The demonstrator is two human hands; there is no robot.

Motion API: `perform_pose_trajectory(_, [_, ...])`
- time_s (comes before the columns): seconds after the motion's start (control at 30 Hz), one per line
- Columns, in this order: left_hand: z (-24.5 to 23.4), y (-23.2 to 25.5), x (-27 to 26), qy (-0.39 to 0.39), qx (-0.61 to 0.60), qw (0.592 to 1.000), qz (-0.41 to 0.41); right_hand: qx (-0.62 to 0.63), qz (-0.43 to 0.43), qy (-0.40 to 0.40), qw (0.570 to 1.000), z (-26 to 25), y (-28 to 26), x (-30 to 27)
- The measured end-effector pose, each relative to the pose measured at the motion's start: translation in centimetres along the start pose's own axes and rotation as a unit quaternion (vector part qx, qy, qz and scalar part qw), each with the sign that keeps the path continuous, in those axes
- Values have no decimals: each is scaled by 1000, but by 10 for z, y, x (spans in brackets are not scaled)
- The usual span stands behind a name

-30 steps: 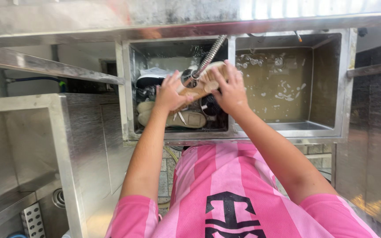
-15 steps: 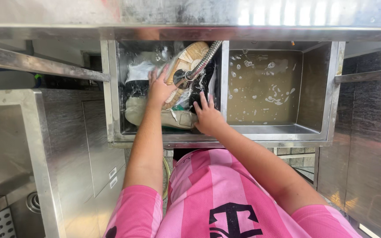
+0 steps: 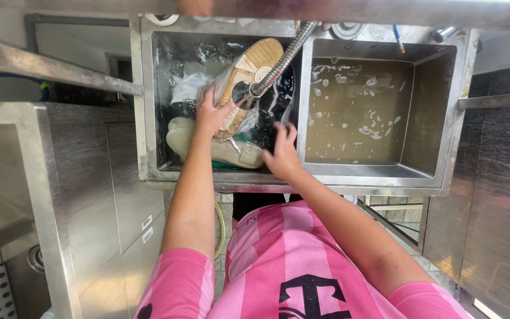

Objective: The person washes sneakers in a stainless steel sink using a brush and a water sprayer to rinse them.

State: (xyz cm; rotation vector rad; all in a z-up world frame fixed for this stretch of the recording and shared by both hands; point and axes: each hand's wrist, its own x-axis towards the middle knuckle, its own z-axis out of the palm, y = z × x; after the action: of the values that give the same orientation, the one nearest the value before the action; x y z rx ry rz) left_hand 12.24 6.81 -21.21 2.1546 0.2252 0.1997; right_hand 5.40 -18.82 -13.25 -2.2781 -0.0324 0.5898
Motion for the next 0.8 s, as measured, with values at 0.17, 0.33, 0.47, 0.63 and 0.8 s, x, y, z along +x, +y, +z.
perform_pose_trajectory(0.17, [-9, 9, -17, -14, -37, 996, -85, 81, 21, -4, 996, 18, 29, 37])
perform_pose_trajectory(0.33, [-16, 46, -34, 31, 43, 998, -19, 59, 35, 20, 997, 41, 47, 49])
perform_pose_trajectory(0.47, [-33, 67, -43, -4, 70, 997, -42, 245, 54, 72, 965, 40, 31, 55])
perform_pose_trajectory(0.63, [-35, 70, -56, -21, 51, 997, -55, 290, 143, -6, 946, 6, 1, 64])
perform_pose_trajectory(0.8, [-31, 68, -54, 2, -1, 999, -54, 530, 164, -68, 829, -38, -18, 47])
